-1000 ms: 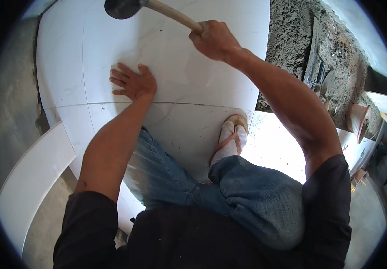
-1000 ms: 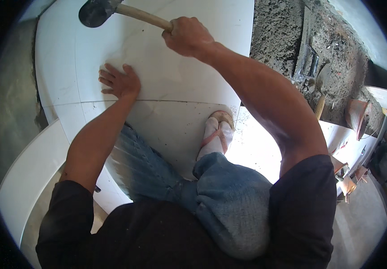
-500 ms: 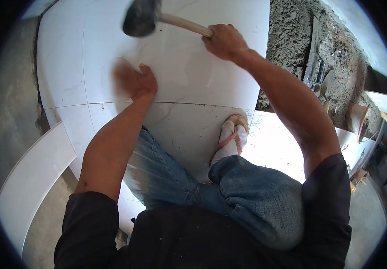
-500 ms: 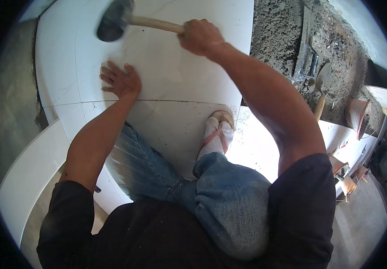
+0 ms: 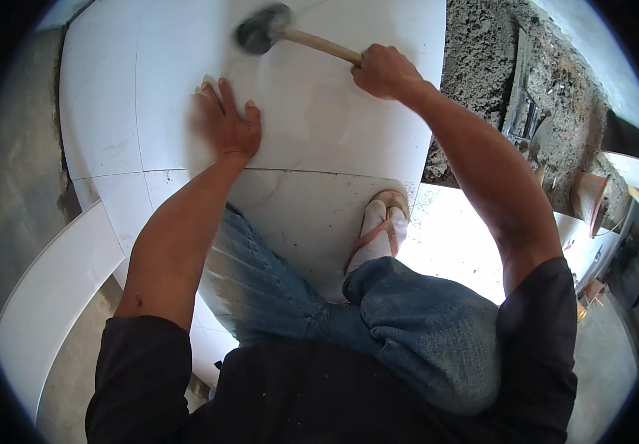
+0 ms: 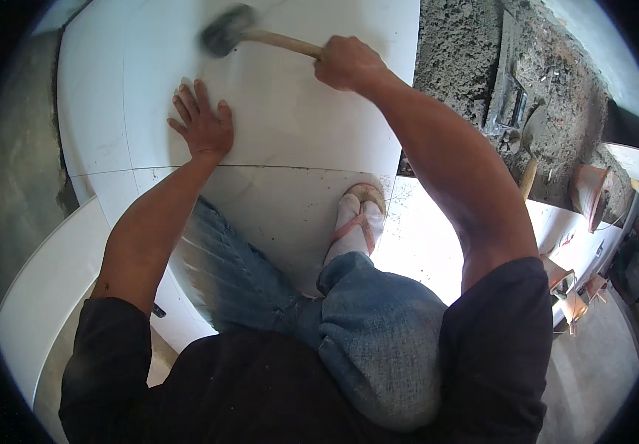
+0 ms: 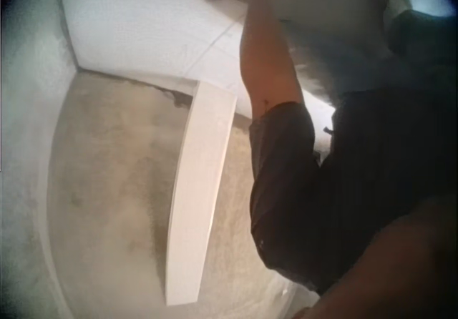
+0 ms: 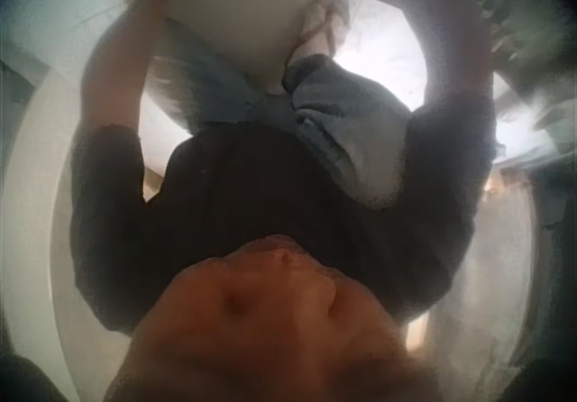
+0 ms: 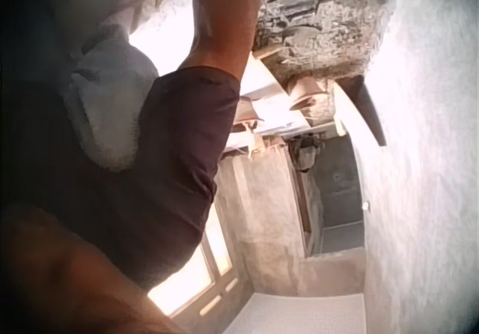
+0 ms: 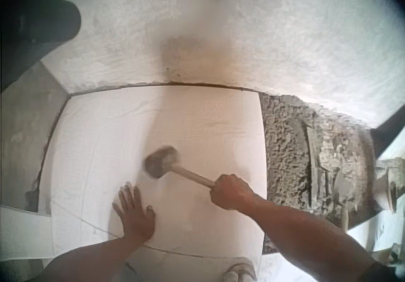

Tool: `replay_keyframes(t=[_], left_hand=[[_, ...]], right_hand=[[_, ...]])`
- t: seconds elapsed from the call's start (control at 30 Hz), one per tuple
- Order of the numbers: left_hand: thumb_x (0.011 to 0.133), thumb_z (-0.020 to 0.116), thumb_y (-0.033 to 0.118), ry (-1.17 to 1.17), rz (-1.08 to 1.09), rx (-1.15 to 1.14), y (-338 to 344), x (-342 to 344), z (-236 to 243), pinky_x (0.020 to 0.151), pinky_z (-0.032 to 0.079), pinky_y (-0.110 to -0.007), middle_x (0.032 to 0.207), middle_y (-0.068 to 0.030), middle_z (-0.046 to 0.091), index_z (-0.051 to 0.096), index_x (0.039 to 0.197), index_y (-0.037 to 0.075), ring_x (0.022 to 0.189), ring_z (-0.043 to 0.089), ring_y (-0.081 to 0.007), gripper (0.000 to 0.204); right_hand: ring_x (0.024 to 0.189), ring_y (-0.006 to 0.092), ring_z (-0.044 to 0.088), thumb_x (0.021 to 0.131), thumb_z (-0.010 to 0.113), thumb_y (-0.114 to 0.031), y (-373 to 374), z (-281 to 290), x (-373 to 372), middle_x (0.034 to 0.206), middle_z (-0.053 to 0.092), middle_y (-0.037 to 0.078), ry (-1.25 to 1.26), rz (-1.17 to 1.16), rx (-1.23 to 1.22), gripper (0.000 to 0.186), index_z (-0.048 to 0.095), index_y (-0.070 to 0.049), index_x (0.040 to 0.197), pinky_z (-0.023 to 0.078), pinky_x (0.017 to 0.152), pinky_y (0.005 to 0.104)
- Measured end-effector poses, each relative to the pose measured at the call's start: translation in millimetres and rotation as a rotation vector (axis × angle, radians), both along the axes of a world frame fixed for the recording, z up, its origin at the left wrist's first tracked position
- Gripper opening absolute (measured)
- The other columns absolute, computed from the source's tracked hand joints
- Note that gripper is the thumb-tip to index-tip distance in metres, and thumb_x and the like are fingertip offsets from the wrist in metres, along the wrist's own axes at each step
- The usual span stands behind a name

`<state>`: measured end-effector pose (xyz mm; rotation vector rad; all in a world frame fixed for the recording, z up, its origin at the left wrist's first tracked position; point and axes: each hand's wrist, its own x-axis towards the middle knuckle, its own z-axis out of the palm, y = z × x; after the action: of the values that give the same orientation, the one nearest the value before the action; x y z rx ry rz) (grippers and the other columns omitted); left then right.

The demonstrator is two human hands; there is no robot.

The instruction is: The person levels a section of wet mortar using a hand float, places a large white floor tile into position, and then repeatedly strikes the surface of the tile with a rubber mallet to set it into the mortar.

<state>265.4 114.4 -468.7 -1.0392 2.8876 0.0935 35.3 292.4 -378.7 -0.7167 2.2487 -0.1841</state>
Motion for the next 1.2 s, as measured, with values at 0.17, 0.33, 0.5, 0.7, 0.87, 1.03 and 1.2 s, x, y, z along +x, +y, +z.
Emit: replay_keyframes(t=[0.17, 0.33, 0.5, 0.7, 0.87, 1.03, 1.2], left_hand=[[0.094, 0.037, 0.047, -0.02, 0.033, 0.019, 2, 2, 0, 0.11, 0.002, -0.067, 0.16, -0.0179, 0.004, 0.011, 0.154, 0.012, 0.147, -0.001, -0.0397, 0.074], [0.094, 0.036, 0.048, -0.042, 0.027, -0.009, -2, 2, -6, 0.111, 0.002, -0.067, 0.16, -0.0174, 0.004, 0.011, 0.154, 0.013, 0.147, -0.001, -0.0389, 0.074], [0.095, 0.034, 0.046, -0.03, 0.026, -0.001, 0, 3, -1, 0.111, 0.003, -0.067, 0.16, -0.0179, 0.003, 0.011, 0.154, 0.012, 0.147, 0.001, -0.0387, 0.072], [0.092, 0.038, 0.045, -0.087, 0.225, -0.07, 55, -15, -21, 0.11, 0.002, -0.068, 0.159, -0.0217, 0.003, 0.012, 0.153, 0.005, 0.146, 0.001, -0.0435, 0.077], [0.091, 0.039, 0.045, -0.009, 0.07, 0.064, 110, -13, 2, 0.108, 0.002, -0.071, 0.159, -0.0228, 0.001, 0.012, 0.152, 0.003, 0.145, 0.001, -0.0458, 0.079], [0.091, 0.038, 0.047, 0.004, -0.105, 0.067, 104, -8, 0, 0.106, 0.001, -0.073, 0.159, -0.022, 0.001, 0.012, 0.152, 0.003, 0.145, -0.001, -0.0459, 0.079], [0.092, 0.038, 0.048, -0.016, -0.411, 0.128, 102, -6, 5, 0.106, 0.0, -0.073, 0.159, -0.0222, 0.0, 0.01, 0.152, 0.004, 0.145, -0.001, -0.0455, 0.08]], right_hand=[[0.082, 0.0375, 0.067, 0.088, 0.052, -0.029, 3, 9, 4, 0.086, 0.069, 0.021, 0.042, -0.036, -0.187, 0.033, 0.068, 0.0, 0.095, 0.054, 0.079, 0.047], [0.082, 0.0391, 0.067, 0.088, 0.052, -0.03, 5, -4, 5, 0.087, 0.068, 0.022, 0.102, 0.076, -0.114, 0.034, 0.068, 0.0, 0.093, 0.054, 0.081, 0.0464], [0.083, 0.0384, 0.067, 0.088, 0.052, -0.028, 10, 10, 2, 0.09, 0.069, 0.023, -0.025, 0.027, 0.026, 0.034, 0.069, 0.0, 0.098, 0.053, 0.081, 0.0471], [0.084, 0.0399, 0.066, 0.087, 0.052, -0.029, 30, -10, -8, 0.09, 0.068, 0.023, -0.022, -0.019, 0.046, 0.034, 0.069, -0.001, 0.097, 0.053, 0.079, 0.0463], [0.084, 0.0381, 0.067, 0.087, 0.054, -0.029, 20, 13, 10, 0.089, 0.069, 0.022, 0.02, -0.029, -0.121, 0.032, 0.069, -0.003, 0.097, 0.054, 0.08, 0.0452], [0.085, 0.0365, 0.067, 0.087, 0.055, -0.028, 26, 4, 16, 0.089, 0.069, 0.022, 0.067, -0.038, -0.127, 0.031, 0.07, -0.003, 0.097, 0.054, 0.081, 0.0439], [0.087, 0.0381, 0.067, 0.087, 0.054, -0.028, 26, 14, 15, 0.091, 0.069, 0.022, -0.008, -0.032, -0.035, 0.032, 0.069, -0.002, 0.095, 0.053, 0.084, 0.0451]])
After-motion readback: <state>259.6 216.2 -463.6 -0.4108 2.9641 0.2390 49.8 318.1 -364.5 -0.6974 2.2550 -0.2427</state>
